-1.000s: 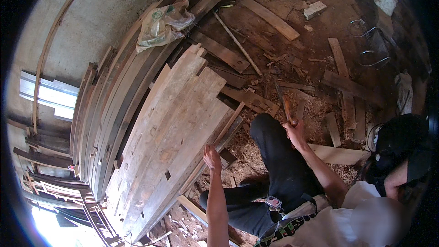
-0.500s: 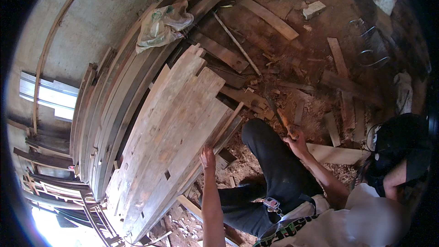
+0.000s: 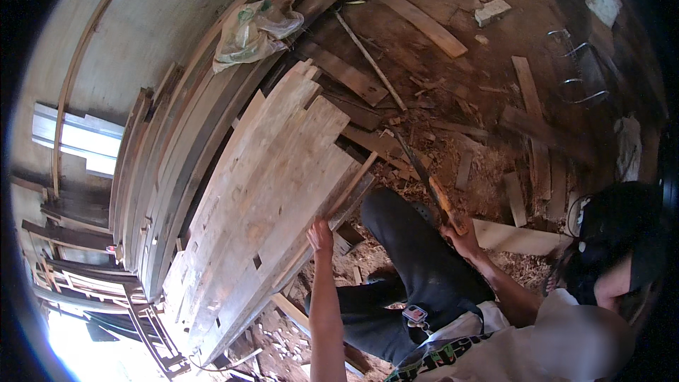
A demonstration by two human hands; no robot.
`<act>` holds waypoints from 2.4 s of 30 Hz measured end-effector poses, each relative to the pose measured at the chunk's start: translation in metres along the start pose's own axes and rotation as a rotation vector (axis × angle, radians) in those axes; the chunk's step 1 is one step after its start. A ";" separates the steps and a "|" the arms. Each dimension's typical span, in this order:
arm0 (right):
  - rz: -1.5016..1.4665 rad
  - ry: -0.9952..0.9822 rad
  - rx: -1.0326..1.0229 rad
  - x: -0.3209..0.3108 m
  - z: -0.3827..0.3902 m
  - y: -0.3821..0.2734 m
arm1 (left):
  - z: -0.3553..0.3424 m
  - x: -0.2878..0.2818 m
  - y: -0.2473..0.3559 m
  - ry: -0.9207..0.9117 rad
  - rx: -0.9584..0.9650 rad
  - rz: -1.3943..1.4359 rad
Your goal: The person sits on the floor and uses a hand saw to cut a wooden plank. They hold the plank with one hand and saw with the other, producing sawdust as they work.
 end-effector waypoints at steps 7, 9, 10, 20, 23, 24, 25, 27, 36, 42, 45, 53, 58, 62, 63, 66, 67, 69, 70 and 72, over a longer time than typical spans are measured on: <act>-0.050 -0.074 -0.045 0.000 0.002 -0.021 | 0.038 -0.033 0.019 0.192 0.091 0.282; -0.067 -0.044 -0.027 -0.002 0.002 -0.023 | 0.066 -0.035 0.020 0.272 0.106 0.257; -0.084 -0.006 -0.022 -0.005 0.003 -0.023 | 0.084 -0.034 0.017 0.334 0.065 0.362; -0.106 0.048 0.032 -0.011 0.002 -0.002 | 0.196 0.010 0.013 0.466 -0.280 0.507; -0.103 0.046 0.003 -0.006 0.002 -0.007 | 0.200 0.033 0.019 0.349 -0.368 0.636; -0.091 0.090 0.022 -0.008 0.003 -0.008 | 0.203 0.042 0.025 0.264 -0.354 0.680; -0.103 0.094 -0.009 -0.007 0.004 -0.012 | 0.204 0.046 0.034 0.210 -0.258 0.641; -0.083 0.177 0.048 -0.012 0.009 -0.013 | 0.207 0.062 0.051 -0.013 -0.116 0.519; -0.058 0.057 0.128 -0.017 0.012 -0.009 | 0.214 0.089 0.047 -0.069 -0.146 0.755; -0.093 0.189 0.063 -0.023 0.013 -0.014 | 0.212 0.095 0.052 -0.121 -0.075 0.792; -0.111 0.134 0.052 -0.023 0.013 -0.015 | 0.207 0.089 0.059 -0.169 -0.067 0.767; -0.150 0.153 0.051 -0.026 0.014 0.001 | 0.199 0.087 0.065 -0.202 -0.185 0.700; -0.106 0.076 0.036 -0.024 0.012 0.021 | 0.199 0.095 0.070 -0.282 -0.106 0.662; -0.095 0.072 0.023 -0.023 0.011 0.029 | 0.201 0.095 0.068 -0.303 -0.138 0.720; -0.086 0.090 0.023 -0.023 0.011 0.030 | 0.201 0.095 0.068 -0.313 -0.141 0.711; -0.102 0.198 0.215 -0.029 0.015 0.041 | 0.199 0.087 0.072 -0.234 -0.077 0.723; -0.075 0.147 0.120 -0.027 0.013 0.033 | 0.199 0.086 0.072 -0.235 -0.080 0.712; 0.016 0.038 0.123 -0.022 0.013 0.031 | 0.199 0.083 0.075 -0.195 -0.053 0.793; -0.017 -0.020 0.087 -0.019 0.012 0.027 | 0.199 0.084 0.076 -0.210 -0.060 0.819; -0.045 0.001 0.088 -0.023 0.012 0.024 | 0.201 0.085 0.074 -0.224 -0.118 0.804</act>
Point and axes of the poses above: each hand's wrist, its own z-axis away from the middle knuckle, its own x-axis out of the palm, y = z × x, the point moved 7 cm from there along -z, towards the middle knuckle, and after that the axes turned 13 degrees about z, right-handed, at the moved point
